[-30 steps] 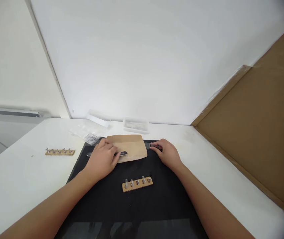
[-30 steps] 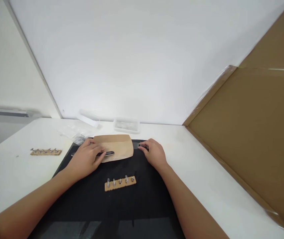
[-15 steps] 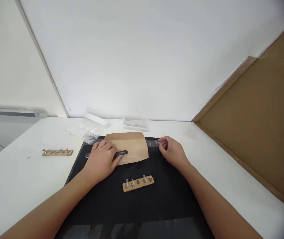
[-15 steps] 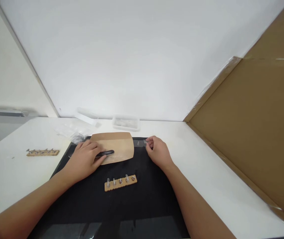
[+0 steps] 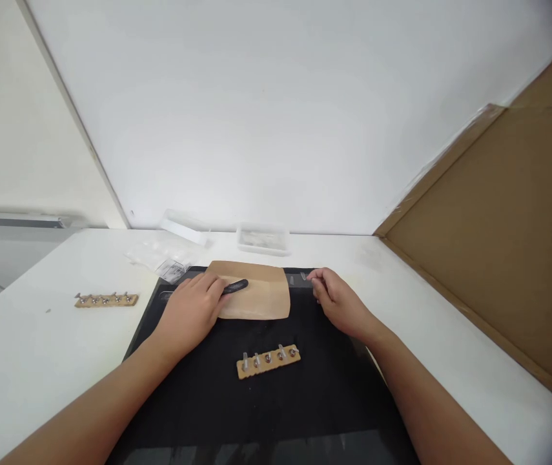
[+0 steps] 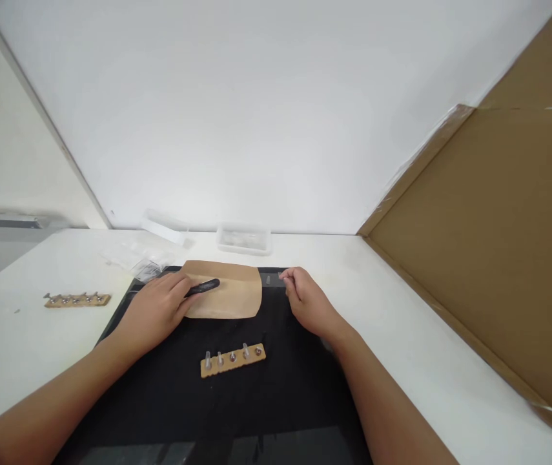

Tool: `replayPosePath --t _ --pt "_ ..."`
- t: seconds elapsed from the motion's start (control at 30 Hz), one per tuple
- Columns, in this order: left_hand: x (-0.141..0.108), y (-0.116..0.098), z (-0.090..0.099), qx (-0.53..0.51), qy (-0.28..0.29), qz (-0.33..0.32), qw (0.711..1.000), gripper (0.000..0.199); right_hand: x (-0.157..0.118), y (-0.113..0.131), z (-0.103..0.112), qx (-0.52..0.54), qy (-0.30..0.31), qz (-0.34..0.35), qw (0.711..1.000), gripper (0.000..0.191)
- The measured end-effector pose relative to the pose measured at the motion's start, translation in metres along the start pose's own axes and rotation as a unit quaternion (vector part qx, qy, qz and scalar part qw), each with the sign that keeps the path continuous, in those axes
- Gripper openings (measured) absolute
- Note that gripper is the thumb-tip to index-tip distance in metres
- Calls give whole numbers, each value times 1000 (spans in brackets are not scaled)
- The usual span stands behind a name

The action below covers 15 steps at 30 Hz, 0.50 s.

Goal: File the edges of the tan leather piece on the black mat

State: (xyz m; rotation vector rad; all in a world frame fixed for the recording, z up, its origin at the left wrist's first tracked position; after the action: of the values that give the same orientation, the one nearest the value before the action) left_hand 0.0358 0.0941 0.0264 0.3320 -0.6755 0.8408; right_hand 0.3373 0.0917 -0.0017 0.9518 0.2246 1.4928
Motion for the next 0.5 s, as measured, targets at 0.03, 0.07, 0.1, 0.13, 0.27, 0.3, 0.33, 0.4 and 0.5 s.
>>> replayPosePath --t 0.03,0.07,0.1,0.13,0.27,0.3,0.33,0.4,0.5 --pt "1 -1 2 3 -13 -2 1000 16 0 2 0 3 -2 6 1000 29" --pt "1 -2 4 7 -26 -4 1000 18 0 4 1 7 -5 13 1000 28" --pt "2 -4 7 12 -37 -5 999 19 -1 7 1 11 -8 21 1000 27" --pt "4 -5 10 16 -49 -5 999 21 -1 9 2 14 -12 29 999 26" --pt "8 -14 24 3 -104 -4 995 26 -3 21 3 41 -12 56 997 21" --pt "8 -16 27 -1 -112 -5 994 26 -4 23 4 54 -8 57 997 20" --pt "8 -18 29 -6 -116 -5 993 27 -5 25 3 66 -3 55 996 19" --pt "8 -21 30 -17 -115 -3 993 28 -8 29 2 81 13 45 996 19" --pt "7 -24 28 -43 -104 5 994 28 -11 35 -1 78 24 45 996 19"
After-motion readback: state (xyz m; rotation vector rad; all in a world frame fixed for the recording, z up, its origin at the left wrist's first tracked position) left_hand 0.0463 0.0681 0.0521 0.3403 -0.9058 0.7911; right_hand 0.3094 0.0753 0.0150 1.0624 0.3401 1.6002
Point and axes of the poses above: each hand's wrist, its own x-axis towards the middle knuckle, its own z-axis out of the back of the hand, y = z × x, the point moved 6 cm from there along x, towards the middle knuckle, and after that the axes turned 15 degrees about -y, right-handed, at the moved point
